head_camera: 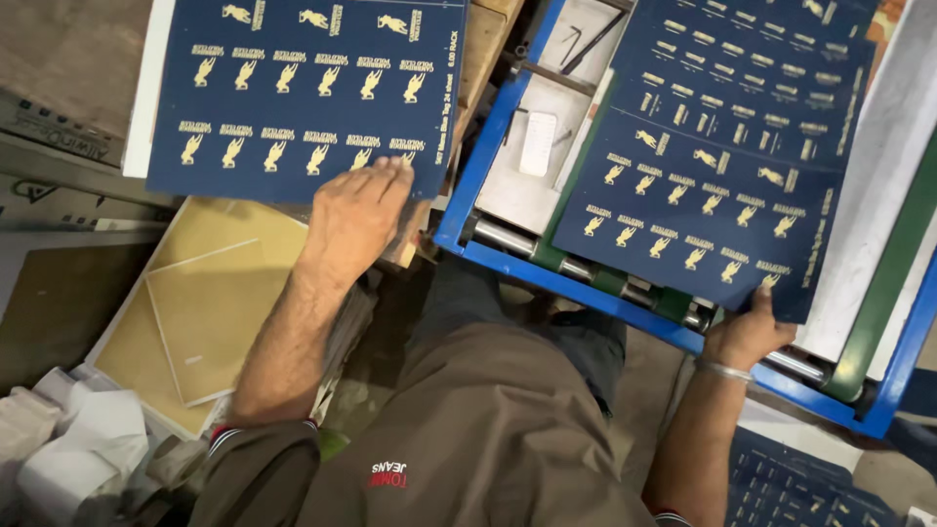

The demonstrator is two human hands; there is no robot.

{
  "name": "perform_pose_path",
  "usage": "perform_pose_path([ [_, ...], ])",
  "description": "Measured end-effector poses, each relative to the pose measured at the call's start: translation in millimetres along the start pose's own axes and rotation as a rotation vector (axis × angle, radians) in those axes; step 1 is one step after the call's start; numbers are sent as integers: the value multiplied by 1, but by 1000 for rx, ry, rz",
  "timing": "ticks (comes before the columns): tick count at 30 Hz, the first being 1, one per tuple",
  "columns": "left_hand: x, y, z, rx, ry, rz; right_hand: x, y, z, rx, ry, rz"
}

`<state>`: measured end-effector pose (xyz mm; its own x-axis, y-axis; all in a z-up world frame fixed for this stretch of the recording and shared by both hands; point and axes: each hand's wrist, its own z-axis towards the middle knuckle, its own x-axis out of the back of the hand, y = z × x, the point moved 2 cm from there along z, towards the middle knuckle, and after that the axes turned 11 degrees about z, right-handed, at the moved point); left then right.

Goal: The person repeatedly feeds blue printed sheets into a blue industrial machine with rollers. The person picks up a sheet from a stack on the left, places it onto the machine's input tray, and guides it through the rollers. This repetitive action continues throughout the clip.

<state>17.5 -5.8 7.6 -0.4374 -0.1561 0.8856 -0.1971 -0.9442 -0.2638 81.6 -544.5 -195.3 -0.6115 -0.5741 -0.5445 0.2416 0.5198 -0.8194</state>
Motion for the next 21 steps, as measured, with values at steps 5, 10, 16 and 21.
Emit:
perform_pose_path([
  [5, 20, 9, 7, 13, -19, -112, 30, 3, -38, -19, 15, -11],
  [10, 42, 9, 15, 7, -13, -79, 57, 5, -86, -30, 51, -27],
  [16, 20, 13, 8, 49, -20, -22, 57, 14, -92, -21, 60, -8],
  [21, 11, 9, 3, 59, -23, -50, 24, 23, -48, -50, 7, 76],
])
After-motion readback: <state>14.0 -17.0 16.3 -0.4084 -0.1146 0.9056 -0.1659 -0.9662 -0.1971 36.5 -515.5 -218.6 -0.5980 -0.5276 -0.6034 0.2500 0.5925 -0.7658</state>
